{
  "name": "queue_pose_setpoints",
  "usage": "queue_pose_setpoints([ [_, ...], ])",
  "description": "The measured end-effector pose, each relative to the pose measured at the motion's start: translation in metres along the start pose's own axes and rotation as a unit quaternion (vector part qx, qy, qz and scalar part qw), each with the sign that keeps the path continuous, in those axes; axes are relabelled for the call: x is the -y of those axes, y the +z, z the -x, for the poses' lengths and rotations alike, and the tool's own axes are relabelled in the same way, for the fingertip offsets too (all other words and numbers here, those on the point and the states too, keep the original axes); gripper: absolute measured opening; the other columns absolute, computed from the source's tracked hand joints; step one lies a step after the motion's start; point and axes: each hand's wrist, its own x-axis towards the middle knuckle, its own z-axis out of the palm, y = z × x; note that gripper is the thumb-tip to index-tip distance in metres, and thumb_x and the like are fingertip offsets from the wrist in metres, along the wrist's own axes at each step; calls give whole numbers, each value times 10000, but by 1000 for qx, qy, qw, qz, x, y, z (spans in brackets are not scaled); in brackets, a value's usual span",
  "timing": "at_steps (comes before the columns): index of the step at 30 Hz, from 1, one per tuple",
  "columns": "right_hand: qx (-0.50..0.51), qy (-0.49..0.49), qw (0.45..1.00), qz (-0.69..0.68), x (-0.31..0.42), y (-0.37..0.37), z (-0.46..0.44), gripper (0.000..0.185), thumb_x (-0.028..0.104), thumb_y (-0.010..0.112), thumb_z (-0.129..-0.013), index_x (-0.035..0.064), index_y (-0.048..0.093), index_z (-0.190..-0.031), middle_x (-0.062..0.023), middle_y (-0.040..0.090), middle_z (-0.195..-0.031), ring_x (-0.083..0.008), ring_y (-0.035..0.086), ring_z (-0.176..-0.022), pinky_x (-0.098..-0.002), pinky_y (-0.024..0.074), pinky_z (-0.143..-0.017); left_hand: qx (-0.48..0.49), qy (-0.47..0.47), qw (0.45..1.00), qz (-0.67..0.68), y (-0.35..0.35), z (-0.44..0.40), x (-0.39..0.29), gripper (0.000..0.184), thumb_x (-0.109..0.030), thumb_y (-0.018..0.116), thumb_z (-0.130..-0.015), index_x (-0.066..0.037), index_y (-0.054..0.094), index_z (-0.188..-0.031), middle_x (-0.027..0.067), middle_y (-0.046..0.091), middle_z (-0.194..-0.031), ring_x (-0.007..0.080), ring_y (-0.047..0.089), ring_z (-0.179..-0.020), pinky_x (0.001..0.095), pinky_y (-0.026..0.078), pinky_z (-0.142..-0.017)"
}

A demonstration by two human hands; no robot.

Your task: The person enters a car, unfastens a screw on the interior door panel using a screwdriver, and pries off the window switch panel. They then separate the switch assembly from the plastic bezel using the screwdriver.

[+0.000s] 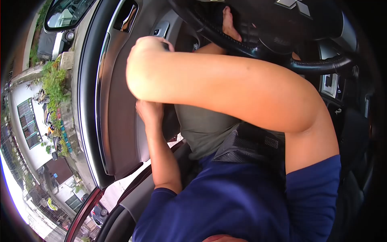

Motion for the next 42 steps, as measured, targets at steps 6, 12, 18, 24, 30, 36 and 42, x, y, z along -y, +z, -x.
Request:
queue_pose_setpoints([
  [6,-107,52,987,-110,-30,66,68,105,144,712,-869,81,793,-844,-125,786,-838,-308,794,-840,-399,638,-735,-73,38,997,-5,4,8,5,432,-364,615,-1078,-26,707,-826,195,700,-728,443,681,-671,555,503,-620],
  [12,-141,131,956,-221,-16,132,97,181,213,668,-988,55,723,-1056,-170,744,-893,-340,770,-788,-440,629,-692,-122,2,992,6,15,12,0,389,-364,633,-1072,-41,765,-900,189,707,-723,417,682,-658,519,514,-612],
  [18,-167,113,939,-279,-13,146,80,196,220,658,-997,43,715,-1060,-174,743,-880,-350,770,-780,-452,632,-695,-126,-15,992,8,17,12,-1,379,-376,642,-1067,-50,799,-956,183,711,-723,403,682,-653,502,522,-613],
  [24,-185,126,915,-336,17,176,49,261,244,602,-1040,36,672,-1181,-212,739,-1052,-400,760,-928,-507,633,-781,-117,-16,992,38,14,13,-3,362,-360,670,-1057,-41,801,-948,177,718,-731,379,689,-643,486,524,-606],
  [30,-164,138,885,-413,13,196,40,288,266,589,-1057,52,683,-1225,-174,735,-1098,-433,729,-955,-544,612,-815,-133,-7,991,32,22,12,4,398,-401,666,-1060,-49,811,-946,144,673,-641,320,680,-600,440,507,-574],
  [36,-314,139,820,-458,21,230,25,272,281,627,-1046,56,705,-1178,-168,721,-1023,-426,723,-920,-540,592,-773,-247,32,968,18,14,-7,1,294,-325,731,-1021,-71,784,-883,110,700,-694,322,665,-620,455,513,-583],
  [42,-172,152,889,-395,-7,184,67,290,309,621,-1042,54,666,-1172,-195,713,-1030,-439,732,-883,-544,600,-791,-300,84,950,-23,3,-10,2,282,-349,800,-964,-90,765,-857,78,687,-691,302,649,-614,444,499,-571],
])
